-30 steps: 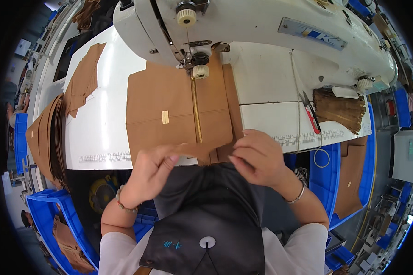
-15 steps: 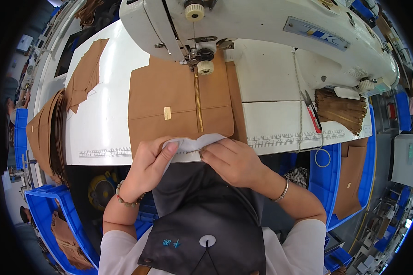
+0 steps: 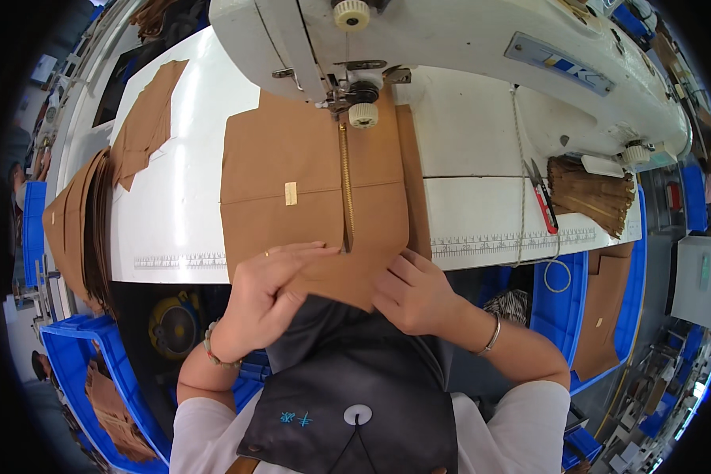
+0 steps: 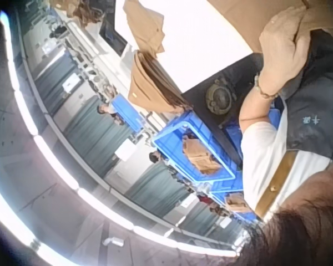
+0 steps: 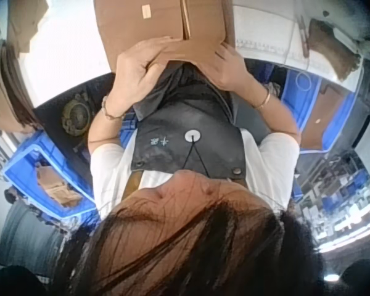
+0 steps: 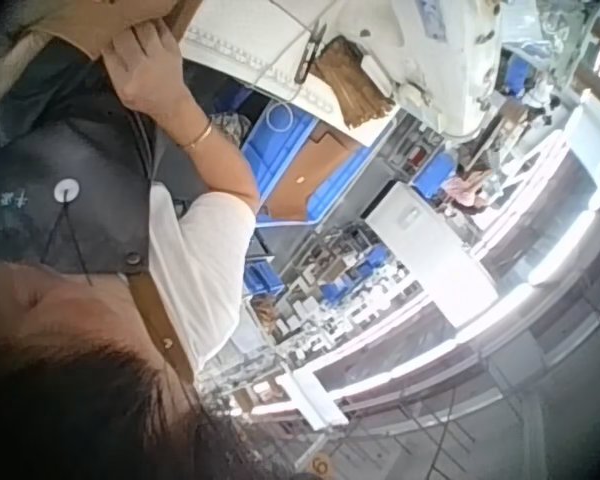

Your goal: The person sews a zipper and bag components onto a leather piece using an industrial sewing machine.

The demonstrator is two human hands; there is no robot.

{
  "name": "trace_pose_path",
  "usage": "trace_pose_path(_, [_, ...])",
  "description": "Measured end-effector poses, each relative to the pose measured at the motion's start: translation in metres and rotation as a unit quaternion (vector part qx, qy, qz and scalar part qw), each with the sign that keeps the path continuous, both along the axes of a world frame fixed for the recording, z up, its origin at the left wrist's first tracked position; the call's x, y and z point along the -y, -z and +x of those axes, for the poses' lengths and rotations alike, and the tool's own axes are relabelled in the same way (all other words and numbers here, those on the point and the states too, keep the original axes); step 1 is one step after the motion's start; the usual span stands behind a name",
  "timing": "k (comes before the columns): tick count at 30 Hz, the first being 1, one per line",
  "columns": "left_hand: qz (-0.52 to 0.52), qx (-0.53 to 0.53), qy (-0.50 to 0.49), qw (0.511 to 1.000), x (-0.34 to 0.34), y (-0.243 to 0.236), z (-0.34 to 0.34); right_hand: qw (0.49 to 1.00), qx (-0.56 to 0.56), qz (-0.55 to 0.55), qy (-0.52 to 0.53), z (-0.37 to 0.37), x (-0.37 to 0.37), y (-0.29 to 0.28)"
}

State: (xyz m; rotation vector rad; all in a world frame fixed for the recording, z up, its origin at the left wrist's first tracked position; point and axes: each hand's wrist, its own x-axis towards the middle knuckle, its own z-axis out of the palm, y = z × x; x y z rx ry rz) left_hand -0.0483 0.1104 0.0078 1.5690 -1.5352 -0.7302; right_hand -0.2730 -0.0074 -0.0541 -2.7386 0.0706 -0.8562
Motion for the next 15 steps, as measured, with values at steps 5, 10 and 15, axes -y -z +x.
trace_pose_path(5, [-0.022,0.249,-0.003,0.968,-0.015,0.003,-0.028,0.994,-0.050,0.095,0.019,-0.012,-0.018,0.012])
trace_pose_path(10, [-0.046,0.289,-0.011,0.956,-0.017,0.008,-0.035,0.996,-0.032,0.070,0.041,-0.015,-0.025,0.022])
trace_pose_path(15, [-0.045,0.279,-0.016,0.959,-0.015,0.009,-0.036,0.995,-0.022,0.086,0.040,-0.017,-0.025,0.027])
